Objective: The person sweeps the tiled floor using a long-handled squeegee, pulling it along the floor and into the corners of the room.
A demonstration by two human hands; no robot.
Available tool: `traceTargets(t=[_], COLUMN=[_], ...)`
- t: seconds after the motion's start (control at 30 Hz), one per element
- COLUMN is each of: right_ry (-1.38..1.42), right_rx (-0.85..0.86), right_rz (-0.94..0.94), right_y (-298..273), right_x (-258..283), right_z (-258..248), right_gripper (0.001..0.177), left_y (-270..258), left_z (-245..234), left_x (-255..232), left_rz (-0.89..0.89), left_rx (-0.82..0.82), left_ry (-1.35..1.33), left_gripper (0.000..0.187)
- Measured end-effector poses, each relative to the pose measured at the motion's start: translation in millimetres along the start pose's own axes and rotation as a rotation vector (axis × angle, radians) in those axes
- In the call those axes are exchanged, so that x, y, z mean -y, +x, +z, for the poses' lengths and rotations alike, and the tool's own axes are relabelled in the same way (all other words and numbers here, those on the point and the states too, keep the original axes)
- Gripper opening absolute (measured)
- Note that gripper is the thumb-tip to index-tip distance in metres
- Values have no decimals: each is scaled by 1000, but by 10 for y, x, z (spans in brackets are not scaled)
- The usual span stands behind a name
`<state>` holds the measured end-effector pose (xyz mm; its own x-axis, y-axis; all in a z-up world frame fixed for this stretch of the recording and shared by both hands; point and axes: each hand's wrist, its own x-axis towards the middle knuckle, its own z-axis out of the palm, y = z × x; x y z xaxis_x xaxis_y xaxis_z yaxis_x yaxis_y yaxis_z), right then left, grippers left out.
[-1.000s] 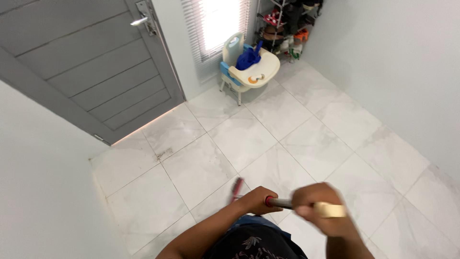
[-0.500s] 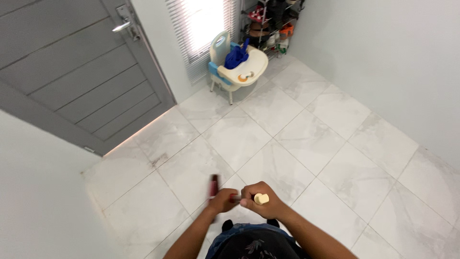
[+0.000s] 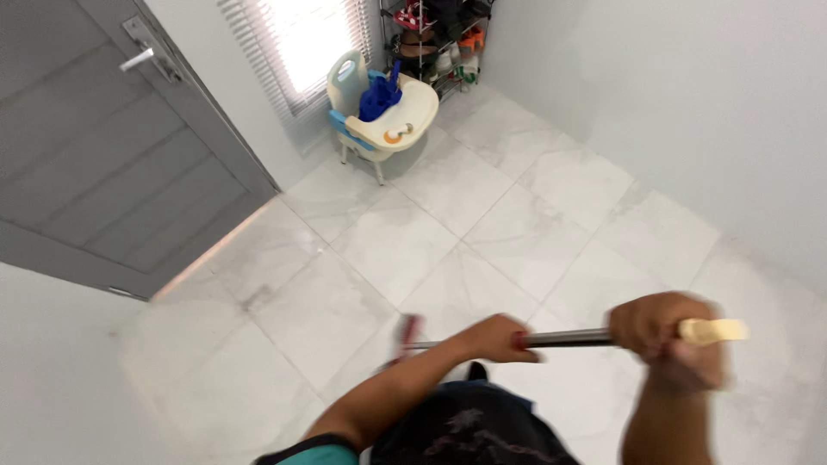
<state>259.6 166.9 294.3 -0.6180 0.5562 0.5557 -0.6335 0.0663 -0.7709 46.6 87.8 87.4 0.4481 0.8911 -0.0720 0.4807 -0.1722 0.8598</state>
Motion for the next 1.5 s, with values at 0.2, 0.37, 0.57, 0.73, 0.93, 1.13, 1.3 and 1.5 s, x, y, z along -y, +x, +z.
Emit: traceTargets(t=[0.2,0.37,0.57,0.73,0.93,1.13,1.3,1.5], right_ry=[-695,-546,-248,-54,-4,-37,-443,-629], right_rx=[287,406,275,62,-318,-9,224,544], right_rz=[28,266,509,449,236,3,-3,82], right_y=[348,516,186,-298,-510,222,764,1364], right_x=[-211,-1106,-1367,-1730,-1155,519,400,-1336], right_z=[-12,86,-476,-870,-1586,-1701,-1166,-803], right_gripper=[26,45,45,41,38,35,34,37], left_y=[861,715,281,179,752,1590,1841,1570], left_z=[353,604,439,410,330,-68,-295,-685], left_x=[294,931,1241,1460,863,-283,-157,962], left_rz=[426,392,-245,-440,-399,-123,33,490], left_rx=[-214,-213,-420,-433,-377,-318,-351,-532], left_ry=[-85,-1215,-408,-7,66,6,73,-370], left_gripper=[57,67,25,39,46,39,27,29])
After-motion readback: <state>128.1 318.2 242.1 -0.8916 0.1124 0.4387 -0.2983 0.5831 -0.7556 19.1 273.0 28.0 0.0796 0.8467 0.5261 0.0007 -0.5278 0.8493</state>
